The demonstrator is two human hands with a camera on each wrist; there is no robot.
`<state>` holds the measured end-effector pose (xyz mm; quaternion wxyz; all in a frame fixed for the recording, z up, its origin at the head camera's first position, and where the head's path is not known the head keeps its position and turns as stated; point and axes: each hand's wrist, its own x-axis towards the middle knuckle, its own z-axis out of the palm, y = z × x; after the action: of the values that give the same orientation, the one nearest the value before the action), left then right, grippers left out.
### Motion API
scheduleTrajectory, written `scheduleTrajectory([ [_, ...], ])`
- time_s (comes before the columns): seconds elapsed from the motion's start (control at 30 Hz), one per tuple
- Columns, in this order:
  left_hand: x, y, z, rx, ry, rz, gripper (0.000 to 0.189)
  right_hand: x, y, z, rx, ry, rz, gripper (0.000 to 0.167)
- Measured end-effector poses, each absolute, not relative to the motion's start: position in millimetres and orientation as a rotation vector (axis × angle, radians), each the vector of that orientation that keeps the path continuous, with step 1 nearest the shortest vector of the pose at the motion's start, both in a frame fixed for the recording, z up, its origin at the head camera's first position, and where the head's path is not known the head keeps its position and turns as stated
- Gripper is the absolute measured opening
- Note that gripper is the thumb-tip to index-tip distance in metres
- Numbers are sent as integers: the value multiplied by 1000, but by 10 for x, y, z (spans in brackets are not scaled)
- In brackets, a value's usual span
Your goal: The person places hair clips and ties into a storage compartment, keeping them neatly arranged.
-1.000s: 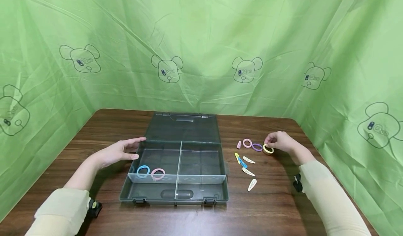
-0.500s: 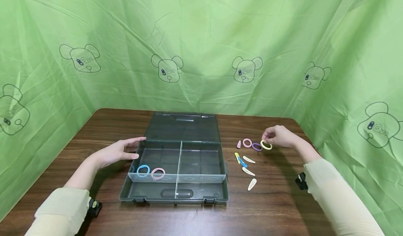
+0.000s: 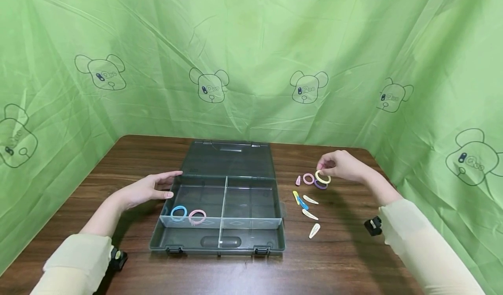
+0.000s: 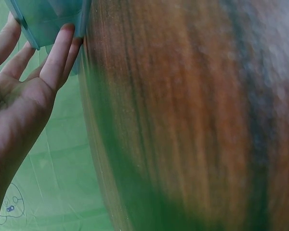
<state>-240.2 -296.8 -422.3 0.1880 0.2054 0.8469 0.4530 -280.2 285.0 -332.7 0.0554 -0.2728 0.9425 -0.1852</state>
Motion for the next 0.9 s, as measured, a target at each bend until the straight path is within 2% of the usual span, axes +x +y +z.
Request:
scheduleTrajectory([
  [0.9, -2394, -2964, -4203, 566, 2405, 1248, 67, -2526, 1977, -2761, -1041, 2921, -716, 6],
])
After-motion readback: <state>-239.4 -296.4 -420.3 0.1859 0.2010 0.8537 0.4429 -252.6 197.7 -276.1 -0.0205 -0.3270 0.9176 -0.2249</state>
